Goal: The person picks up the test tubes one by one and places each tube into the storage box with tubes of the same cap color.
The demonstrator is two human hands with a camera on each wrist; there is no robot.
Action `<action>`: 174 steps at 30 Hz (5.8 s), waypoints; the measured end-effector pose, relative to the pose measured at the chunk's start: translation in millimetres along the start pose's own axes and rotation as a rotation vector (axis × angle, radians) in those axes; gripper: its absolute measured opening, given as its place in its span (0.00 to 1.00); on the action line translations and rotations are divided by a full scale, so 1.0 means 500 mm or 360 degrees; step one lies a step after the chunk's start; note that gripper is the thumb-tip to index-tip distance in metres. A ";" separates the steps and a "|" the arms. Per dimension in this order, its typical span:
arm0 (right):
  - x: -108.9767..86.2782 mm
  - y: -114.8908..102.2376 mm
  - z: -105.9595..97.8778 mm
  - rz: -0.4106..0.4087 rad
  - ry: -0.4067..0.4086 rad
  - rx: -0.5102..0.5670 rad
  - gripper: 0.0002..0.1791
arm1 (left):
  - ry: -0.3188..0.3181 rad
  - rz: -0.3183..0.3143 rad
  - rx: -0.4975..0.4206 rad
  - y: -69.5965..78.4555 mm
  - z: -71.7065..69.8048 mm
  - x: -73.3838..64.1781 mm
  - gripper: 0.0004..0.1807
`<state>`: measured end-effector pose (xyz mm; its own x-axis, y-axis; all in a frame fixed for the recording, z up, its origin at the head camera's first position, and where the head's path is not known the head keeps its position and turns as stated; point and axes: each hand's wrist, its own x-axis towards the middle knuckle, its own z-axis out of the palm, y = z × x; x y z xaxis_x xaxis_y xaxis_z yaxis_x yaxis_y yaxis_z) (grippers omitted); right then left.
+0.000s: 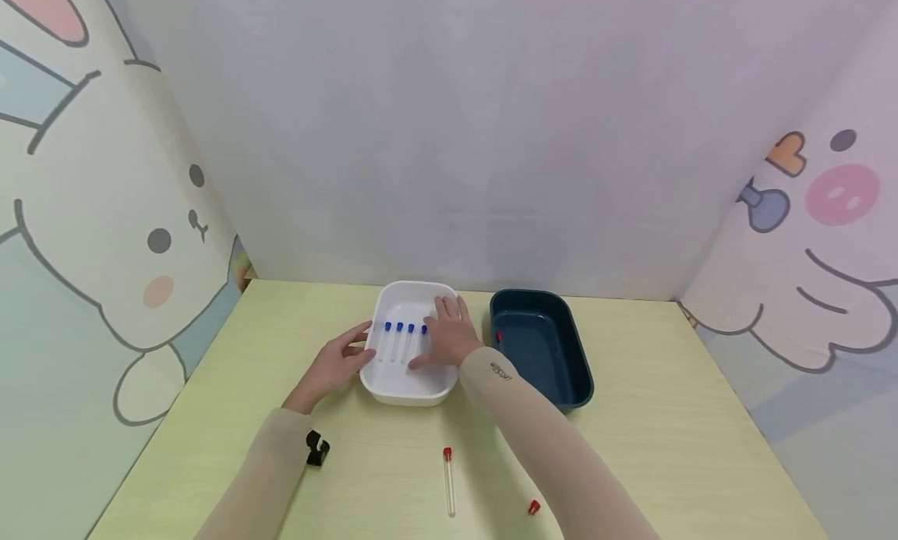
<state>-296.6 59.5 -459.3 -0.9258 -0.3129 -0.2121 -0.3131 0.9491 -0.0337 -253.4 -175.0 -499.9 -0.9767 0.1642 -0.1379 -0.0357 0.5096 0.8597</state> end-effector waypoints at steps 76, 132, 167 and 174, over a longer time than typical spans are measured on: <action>-0.178 0.221 -0.078 -0.0058 0.0308 0.0336 0.51 | 0.0173 0.0515 0.0453 0.117 0.022 -0.065 0.37; -0.291 0.414 0.053 0.0318 0.0648 0.0802 0.37 | 0.0035 0.1270 0.0654 0.145 0.159 -0.207 0.36; -0.283 0.422 0.108 0.0402 0.0670 0.1083 0.30 | -0.0294 0.0927 0.1064 0.098 0.223 -0.222 0.50; -0.283 0.420 0.107 0.0412 0.0654 0.1089 0.30 | -0.0339 0.0899 0.1137 0.100 0.229 -0.219 0.51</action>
<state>-219.7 304.9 -488.6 -0.9958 0.0553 0.0735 -0.0053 0.7631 -0.6463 -124.2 -70.7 -497.9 -0.7479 0.6611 0.0605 0.6400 0.6937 0.3305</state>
